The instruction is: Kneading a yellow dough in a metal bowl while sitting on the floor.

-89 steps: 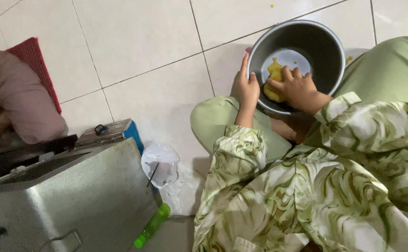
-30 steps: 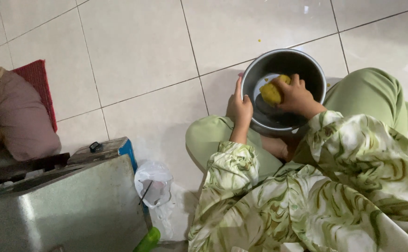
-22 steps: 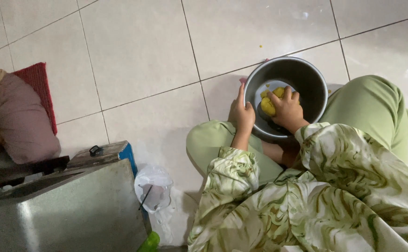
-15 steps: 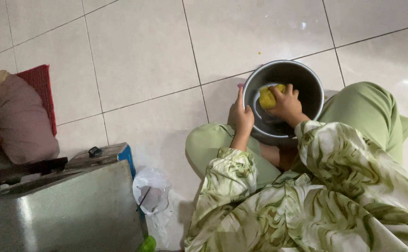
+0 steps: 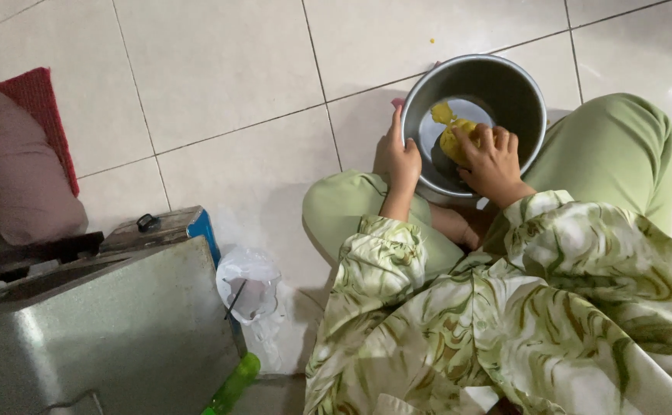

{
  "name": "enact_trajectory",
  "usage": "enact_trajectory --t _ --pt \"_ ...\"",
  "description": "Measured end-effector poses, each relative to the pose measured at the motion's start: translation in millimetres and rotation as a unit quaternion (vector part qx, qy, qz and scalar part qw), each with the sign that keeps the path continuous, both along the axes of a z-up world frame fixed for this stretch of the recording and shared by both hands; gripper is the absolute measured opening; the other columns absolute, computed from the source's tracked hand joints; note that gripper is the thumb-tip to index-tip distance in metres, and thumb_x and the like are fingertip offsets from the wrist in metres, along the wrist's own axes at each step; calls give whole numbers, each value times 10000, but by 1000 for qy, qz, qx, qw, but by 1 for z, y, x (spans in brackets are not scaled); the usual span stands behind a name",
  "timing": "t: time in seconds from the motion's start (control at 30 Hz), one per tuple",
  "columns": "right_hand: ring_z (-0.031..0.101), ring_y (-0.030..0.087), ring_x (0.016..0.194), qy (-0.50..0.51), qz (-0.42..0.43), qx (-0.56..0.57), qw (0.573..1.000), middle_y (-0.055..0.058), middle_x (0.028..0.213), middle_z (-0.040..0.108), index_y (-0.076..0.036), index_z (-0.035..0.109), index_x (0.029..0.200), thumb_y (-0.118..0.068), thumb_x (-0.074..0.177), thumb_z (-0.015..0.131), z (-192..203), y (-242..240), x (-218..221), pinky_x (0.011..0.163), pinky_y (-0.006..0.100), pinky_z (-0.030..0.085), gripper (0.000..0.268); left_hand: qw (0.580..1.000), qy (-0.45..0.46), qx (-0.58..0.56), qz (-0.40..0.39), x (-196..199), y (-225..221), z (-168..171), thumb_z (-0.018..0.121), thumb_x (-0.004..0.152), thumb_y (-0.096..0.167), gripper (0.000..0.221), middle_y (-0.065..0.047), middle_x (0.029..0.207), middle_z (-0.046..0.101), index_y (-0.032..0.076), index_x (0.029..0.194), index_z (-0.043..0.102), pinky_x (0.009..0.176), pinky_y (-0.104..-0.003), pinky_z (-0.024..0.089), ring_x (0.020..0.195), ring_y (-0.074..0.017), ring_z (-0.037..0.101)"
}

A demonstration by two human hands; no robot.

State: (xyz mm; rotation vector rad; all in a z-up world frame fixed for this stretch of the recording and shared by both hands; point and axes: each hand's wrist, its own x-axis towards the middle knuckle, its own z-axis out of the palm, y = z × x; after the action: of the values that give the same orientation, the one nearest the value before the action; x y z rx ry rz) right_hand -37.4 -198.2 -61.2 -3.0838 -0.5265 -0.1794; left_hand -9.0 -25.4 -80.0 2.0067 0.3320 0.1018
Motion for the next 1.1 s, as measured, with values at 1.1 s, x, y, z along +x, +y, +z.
enact_trajectory --t 1.1 --pt "474 305 1024 143 6 -64 988 88 1152 429 -322 487 1152 -457 549 778 -21 2 20 645 423 478 683 998 -54 5 40 -1 -10 1 438 846 -72 670 -146 1359 505 271 1422 412 1089 -474 326 1239 -352 495"
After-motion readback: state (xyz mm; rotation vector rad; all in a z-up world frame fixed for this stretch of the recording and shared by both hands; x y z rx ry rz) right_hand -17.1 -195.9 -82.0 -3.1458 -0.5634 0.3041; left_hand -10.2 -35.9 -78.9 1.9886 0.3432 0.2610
